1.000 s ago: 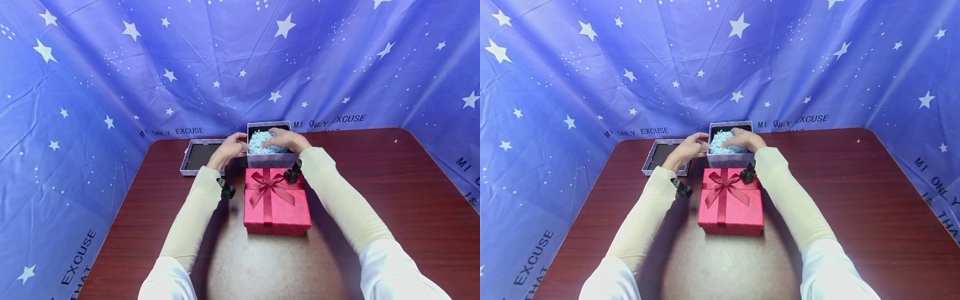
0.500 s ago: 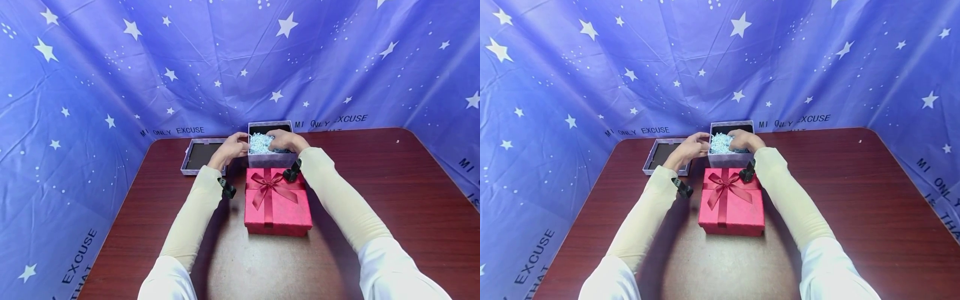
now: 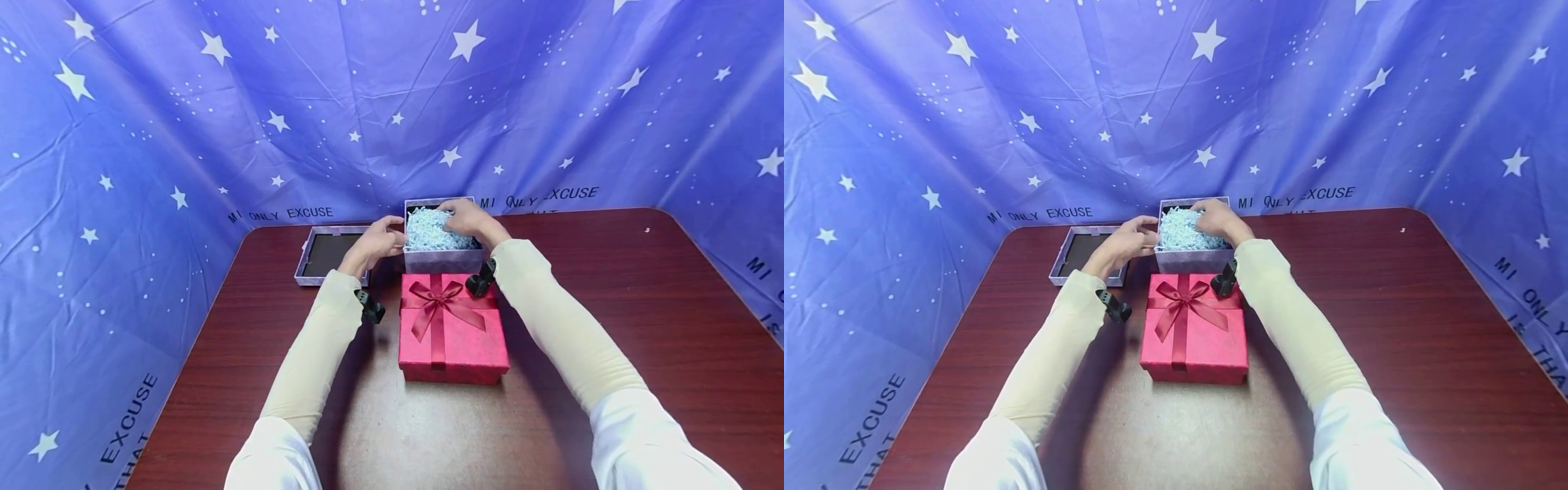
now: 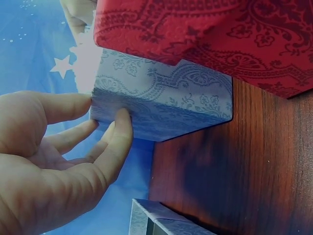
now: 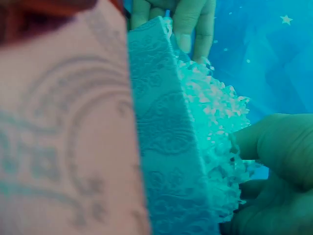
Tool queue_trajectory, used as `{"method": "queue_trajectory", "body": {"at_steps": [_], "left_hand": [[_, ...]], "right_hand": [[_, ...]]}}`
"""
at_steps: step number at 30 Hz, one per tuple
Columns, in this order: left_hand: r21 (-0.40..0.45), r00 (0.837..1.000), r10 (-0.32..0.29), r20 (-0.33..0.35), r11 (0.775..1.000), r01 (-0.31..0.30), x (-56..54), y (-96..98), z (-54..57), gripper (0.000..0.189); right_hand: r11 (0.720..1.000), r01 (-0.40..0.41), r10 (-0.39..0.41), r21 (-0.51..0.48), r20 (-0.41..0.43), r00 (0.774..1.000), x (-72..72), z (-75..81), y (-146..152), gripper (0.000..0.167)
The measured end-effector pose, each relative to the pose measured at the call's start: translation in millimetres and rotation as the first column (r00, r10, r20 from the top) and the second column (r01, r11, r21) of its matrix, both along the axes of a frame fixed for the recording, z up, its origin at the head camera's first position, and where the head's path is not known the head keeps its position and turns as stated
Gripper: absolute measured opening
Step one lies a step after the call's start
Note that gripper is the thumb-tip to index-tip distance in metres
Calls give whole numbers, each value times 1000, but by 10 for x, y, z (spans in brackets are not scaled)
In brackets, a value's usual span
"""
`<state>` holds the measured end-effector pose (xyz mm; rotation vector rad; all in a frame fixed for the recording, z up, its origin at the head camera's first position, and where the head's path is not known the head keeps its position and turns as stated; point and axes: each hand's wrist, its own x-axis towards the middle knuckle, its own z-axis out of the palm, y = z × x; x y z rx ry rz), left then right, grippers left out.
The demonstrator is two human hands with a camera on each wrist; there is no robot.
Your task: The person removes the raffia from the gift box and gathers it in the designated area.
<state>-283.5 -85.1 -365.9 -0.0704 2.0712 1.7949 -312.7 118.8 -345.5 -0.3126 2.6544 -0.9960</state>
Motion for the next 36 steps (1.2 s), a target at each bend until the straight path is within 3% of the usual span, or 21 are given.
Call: {"method": "queue_trajectory", "body": {"at_steps": [9, 15, 25, 36], "left_hand": [[-2, 999, -9, -37, 1000, 9, -40, -16, -49, 56], [13, 1000, -11, -13, 1000, 11, -19, -9, -11, 56], [33, 1000, -12, -8, 999, 13, -16, -1, -20, 59], [37, 1000, -22, -21, 999, 23, -21, -3, -34, 59]], "right_hand": [[992, 59, -57, -110, 24, 998, 42, 140, 106, 62], [980, 98, -92, -174, 38, 995, 39, 185, 169, 65], [937, 139, -114, -321, 97, 989, 52, 252, 275, 64], [908, 151, -137, -392, 64, 988, 88, 332, 333, 62]]}}
